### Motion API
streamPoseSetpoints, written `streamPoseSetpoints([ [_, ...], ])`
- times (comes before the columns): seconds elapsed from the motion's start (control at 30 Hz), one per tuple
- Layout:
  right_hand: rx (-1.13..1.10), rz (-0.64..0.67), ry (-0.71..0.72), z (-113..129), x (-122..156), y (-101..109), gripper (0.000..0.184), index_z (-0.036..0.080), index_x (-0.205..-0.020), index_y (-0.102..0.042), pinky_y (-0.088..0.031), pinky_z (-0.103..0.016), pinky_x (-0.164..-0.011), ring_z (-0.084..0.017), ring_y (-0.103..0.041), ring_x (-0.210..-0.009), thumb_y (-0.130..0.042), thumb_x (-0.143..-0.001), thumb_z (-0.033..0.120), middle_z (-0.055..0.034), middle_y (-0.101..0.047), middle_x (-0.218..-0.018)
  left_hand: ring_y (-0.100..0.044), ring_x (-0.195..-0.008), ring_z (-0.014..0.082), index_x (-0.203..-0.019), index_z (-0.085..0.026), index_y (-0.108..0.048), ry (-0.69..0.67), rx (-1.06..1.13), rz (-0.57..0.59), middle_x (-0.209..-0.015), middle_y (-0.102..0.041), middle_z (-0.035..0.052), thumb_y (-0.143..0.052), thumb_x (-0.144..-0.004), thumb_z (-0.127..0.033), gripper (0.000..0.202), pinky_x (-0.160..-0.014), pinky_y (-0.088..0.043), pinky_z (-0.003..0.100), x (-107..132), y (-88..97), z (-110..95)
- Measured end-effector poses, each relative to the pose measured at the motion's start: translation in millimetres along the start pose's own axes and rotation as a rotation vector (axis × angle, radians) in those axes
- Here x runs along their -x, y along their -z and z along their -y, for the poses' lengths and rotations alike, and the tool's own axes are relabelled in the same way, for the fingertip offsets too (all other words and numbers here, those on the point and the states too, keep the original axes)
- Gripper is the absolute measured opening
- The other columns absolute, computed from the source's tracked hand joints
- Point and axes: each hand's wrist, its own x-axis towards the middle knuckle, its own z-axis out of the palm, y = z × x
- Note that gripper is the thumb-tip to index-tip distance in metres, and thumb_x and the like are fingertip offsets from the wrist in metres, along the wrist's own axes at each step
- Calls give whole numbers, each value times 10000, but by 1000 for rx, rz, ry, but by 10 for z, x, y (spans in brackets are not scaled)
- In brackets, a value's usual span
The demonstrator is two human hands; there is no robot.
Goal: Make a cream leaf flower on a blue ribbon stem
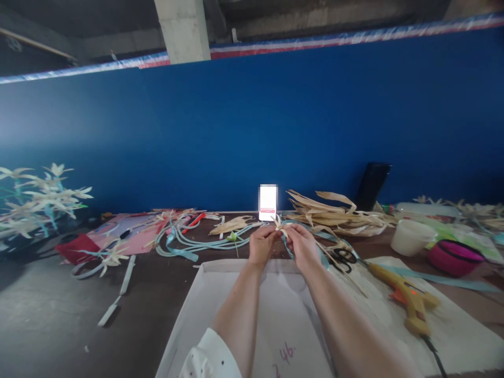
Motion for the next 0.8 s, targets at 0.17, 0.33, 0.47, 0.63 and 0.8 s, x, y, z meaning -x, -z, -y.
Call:
streamPoseSetpoints([
  [0.17,-11,36,-7,12,-23,55,287,183,-736,-598,-259,-170,-381,-67,-409,-451,-711,-608,413,39,-522,-557,-574,-687,144,-711,-144,-719,94,102,88,-717,-653,39,-681,-627,-262,150,-641,-471,247,-16,27,29],
  [0.33,-18,90,-38,24,-38,90,343,203,-807,-629,-325,-176,-406,-92,-494,-529,-671,-643,502,13,-586,-662,-577,-716,151,-724,-126,-717,87,93,160,-745,-652,56,-668,-649,-280,178,-669,-460,253,-5,44,63],
  [0.47,22,115,-43,51,-14,72,301,188,-649,-582,-286,-185,-389,-71,-441,-439,-698,-619,465,47,-523,-521,-568,-669,137,-702,-132,-716,107,62,177,-705,-650,42,-663,-649,-277,163,-631,-442,237,4,38,40],
  [0.63,28,49,-47,99,16,40,315,185,-533,-490,-227,-207,-360,-55,-350,-355,-721,-583,394,67,-465,-436,-562,-669,135,-654,-144,-713,68,26,178,-667,-643,29,-667,-640,-264,129,-645,-436,238,-8,40,77],
  [0.8,14,4,-14,88,2,38,300,180,-500,-479,-199,-209,-366,-47,-319,-351,-721,-563,347,74,-426,-423,-562,-643,131,-633,-145,-706,81,75,176,-655,-642,27,-677,-628,-251,110,-638,-445,242,-11,31,86],
])
